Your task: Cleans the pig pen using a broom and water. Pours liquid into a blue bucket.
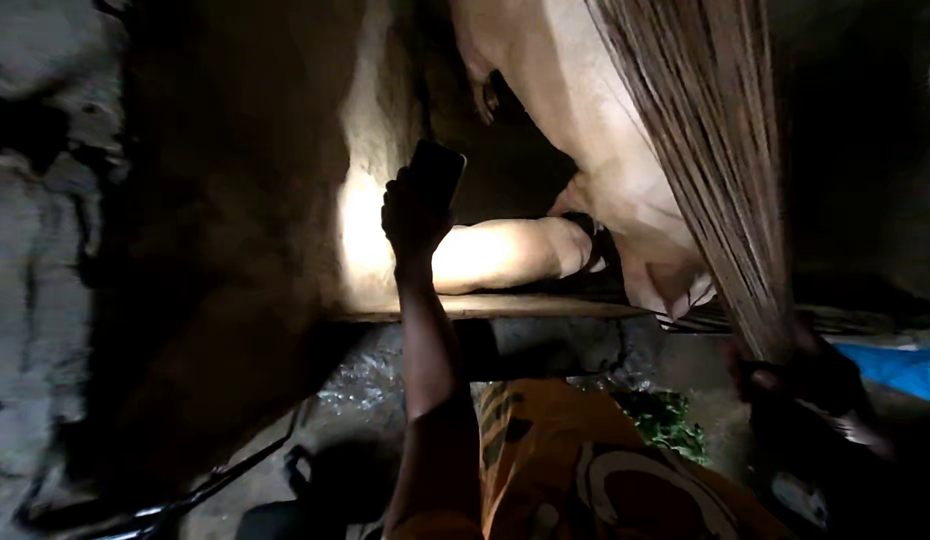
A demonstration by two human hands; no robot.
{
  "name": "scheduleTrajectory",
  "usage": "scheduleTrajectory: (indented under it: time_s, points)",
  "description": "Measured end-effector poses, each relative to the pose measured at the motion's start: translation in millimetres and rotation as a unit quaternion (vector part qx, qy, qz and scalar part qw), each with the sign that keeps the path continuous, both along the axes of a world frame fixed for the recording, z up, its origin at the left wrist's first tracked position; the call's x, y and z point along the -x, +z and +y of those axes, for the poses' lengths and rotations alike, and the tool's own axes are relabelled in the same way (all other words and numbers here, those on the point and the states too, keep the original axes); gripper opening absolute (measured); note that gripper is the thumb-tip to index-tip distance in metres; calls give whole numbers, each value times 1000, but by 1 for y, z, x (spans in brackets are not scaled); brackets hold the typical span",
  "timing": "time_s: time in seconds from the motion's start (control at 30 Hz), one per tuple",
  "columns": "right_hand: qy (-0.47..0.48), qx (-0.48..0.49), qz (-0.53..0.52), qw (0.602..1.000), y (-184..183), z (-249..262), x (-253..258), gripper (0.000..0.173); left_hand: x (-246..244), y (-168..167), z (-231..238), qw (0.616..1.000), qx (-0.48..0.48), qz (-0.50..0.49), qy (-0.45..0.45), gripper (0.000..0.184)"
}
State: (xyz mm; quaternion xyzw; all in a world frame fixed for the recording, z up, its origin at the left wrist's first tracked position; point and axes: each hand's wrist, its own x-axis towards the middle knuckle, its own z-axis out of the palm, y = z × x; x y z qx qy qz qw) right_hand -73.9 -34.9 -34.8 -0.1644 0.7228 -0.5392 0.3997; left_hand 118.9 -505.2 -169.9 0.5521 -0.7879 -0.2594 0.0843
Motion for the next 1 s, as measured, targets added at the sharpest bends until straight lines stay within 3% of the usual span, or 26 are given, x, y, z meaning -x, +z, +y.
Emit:
scheduleTrajectory:
  time_s: [0.23,0.33,0.43,0.53,0.63,0.83,1.0]
  points:
    - [-124,-40,56,990,6,48,-36,63,8,-6,4,996,-1,-16,-84,99]
    - [-193,-141,138,961,21,62,-52,37,7,-10,8,996,20,-17,-84,99]
    - [-232,-129,79,961,57,75,-60,30,1,-18,18,991,61,41,-110,103]
    - [-331,-85,77,937,57,118,-74,46,6,-13,31,966,83,207,-133,110]
    - [-391,-39,122,912,49,174,-89,78,29,25,66,945,115,236,-195,110]
    - [-505,46,187,841,39,264,-111,86,75,84,179,915,105,268,-283,113]
    - [-629,26,178,756,23,335,-117,80,117,97,272,872,137,295,-365,107]
